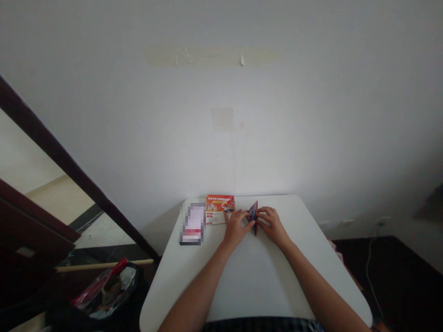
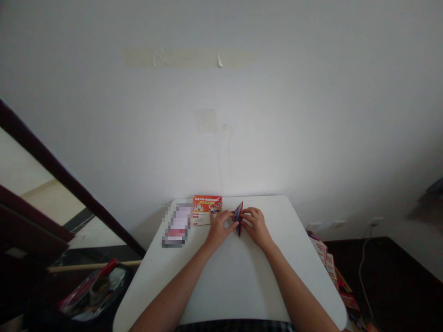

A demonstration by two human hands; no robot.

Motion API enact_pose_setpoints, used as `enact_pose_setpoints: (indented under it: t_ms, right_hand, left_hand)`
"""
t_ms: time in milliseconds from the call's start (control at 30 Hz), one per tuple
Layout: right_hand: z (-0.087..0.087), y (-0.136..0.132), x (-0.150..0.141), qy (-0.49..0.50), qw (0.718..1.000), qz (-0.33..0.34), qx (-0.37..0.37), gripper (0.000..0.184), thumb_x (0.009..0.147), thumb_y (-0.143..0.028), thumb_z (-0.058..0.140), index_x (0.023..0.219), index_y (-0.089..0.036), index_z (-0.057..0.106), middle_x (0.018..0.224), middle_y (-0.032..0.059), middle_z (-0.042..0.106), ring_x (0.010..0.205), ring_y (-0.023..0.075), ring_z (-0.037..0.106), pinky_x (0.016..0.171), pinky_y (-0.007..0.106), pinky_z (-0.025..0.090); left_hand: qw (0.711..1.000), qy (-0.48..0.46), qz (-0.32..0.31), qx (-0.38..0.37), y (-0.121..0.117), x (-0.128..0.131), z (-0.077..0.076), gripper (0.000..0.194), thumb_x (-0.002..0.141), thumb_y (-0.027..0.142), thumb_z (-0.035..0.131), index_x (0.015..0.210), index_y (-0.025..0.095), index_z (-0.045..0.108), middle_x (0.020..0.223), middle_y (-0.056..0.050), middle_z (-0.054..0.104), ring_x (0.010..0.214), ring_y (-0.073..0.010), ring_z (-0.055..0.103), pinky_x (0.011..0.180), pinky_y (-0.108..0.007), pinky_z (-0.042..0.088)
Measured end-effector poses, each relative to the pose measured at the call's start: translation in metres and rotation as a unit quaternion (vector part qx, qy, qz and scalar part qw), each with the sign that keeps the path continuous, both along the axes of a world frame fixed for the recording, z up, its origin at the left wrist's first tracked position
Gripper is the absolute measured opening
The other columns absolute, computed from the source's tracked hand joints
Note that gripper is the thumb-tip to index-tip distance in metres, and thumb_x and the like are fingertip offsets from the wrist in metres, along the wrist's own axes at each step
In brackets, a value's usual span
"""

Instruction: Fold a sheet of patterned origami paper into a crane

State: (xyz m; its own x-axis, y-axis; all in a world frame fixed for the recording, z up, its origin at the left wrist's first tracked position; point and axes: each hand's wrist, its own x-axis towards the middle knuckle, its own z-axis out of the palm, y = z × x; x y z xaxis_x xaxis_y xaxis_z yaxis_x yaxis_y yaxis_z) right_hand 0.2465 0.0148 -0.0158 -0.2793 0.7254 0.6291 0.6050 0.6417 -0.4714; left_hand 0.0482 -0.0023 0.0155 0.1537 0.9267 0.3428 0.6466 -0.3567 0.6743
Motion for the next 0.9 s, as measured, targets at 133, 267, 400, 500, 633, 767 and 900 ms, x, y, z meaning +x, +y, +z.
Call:
enact_pose_setpoints:
  t_ms: [133, 267, 400, 500, 633, 767, 900]
  right_hand:
    - [-0.001, 0.000, -0.002, -0.014, 1.000, 0.001, 0.008, 0.024, 0.090, -0.033, 0.062, 0.113, -0.031, 0.070, 0.115, 0.0073, 0.067, 0.115, 0.0265, 0.054, 0.097, 0.049, 0.047]
    - [-0.002, -0.001, -0.002, -0.030, 1.000, -0.002, 0.011, 0.025, 0.092, -0.032, 0.059, 0.115, -0.031, 0.069, 0.117, 0.0069, 0.067, 0.116, 0.0264, 0.053, 0.100, 0.052, 0.043]
    - [0.001, -0.003, -0.003, -0.048, 0.999, -0.012, 0.015, 0.025, 0.092, -0.032, 0.059, 0.116, -0.033, 0.068, 0.116, 0.0058, 0.068, 0.115, 0.0262, 0.054, 0.106, 0.056, 0.037]
    - [0.003, -0.005, -0.003, -0.049, 0.998, -0.026, 0.009, 0.025, 0.093, -0.033, 0.058, 0.116, -0.034, 0.068, 0.115, 0.0054, 0.068, 0.114, 0.0256, 0.055, 0.109, 0.058, 0.032]
    - [0.005, -0.007, -0.002, -0.036, 0.998, -0.042, -0.003, 0.023, 0.092, -0.035, 0.058, 0.113, -0.034, 0.069, 0.112, 0.0051, 0.069, 0.112, 0.0251, 0.057, 0.111, 0.061, 0.028]
    - [0.005, -0.006, 0.000, -0.019, 0.998, -0.054, -0.015, 0.019, 0.090, -0.037, 0.060, 0.105, -0.032, 0.072, 0.108, 0.0051, 0.071, 0.111, 0.0259, 0.058, 0.111, 0.062, 0.026]
    - [0.006, -0.006, 0.003, -0.007, 0.998, -0.055, -0.032, 0.013, 0.088, -0.037, 0.062, 0.093, -0.031, 0.072, 0.103, 0.0035, 0.073, 0.113, 0.0267, 0.058, 0.112, 0.064, 0.021]
  left_hand:
    - [1.000, 0.006, 0.017, 0.010, 0.001, 0.000, -0.002, 0.025, 0.079, 0.034, 0.074, 0.102, 0.026, 0.068, 0.117, -0.004, 0.071, 0.121, -0.0259, 0.058, 0.119, -0.066, 0.002]
    - [1.000, -0.004, 0.016, 0.008, 0.002, -0.001, -0.006, 0.025, 0.078, 0.032, 0.074, 0.101, 0.026, 0.065, 0.117, -0.003, 0.070, 0.119, -0.0247, 0.059, 0.119, -0.066, 0.000]
    - [1.000, -0.012, 0.022, 0.007, 0.003, -0.001, -0.009, 0.027, 0.078, 0.029, 0.072, 0.104, 0.026, 0.064, 0.119, -0.004, 0.069, 0.121, -0.0243, 0.058, 0.119, -0.065, -0.001]
    - [1.000, -0.017, 0.022, 0.008, 0.005, -0.002, -0.011, 0.029, 0.078, 0.025, 0.070, 0.106, 0.026, 0.064, 0.118, -0.002, 0.070, 0.121, -0.0234, 0.059, 0.119, -0.065, -0.001]
    - [1.000, -0.014, 0.016, 0.005, 0.006, -0.003, -0.011, 0.031, 0.080, 0.019, 0.064, 0.110, 0.027, 0.065, 0.120, -0.002, 0.070, 0.122, -0.0232, 0.059, 0.120, -0.065, -0.001]
    - [1.000, -0.001, 0.014, -0.006, 0.006, -0.003, -0.008, 0.035, 0.081, 0.016, 0.061, 0.114, 0.028, 0.066, 0.123, -0.004, 0.070, 0.126, -0.0243, 0.056, 0.120, -0.065, -0.001]
    - [1.000, 0.016, 0.015, -0.009, 0.006, -0.005, -0.006, 0.041, 0.081, 0.013, 0.061, 0.118, 0.029, 0.067, 0.124, -0.004, 0.070, 0.127, -0.0248, 0.055, 0.119, -0.067, -0.003]
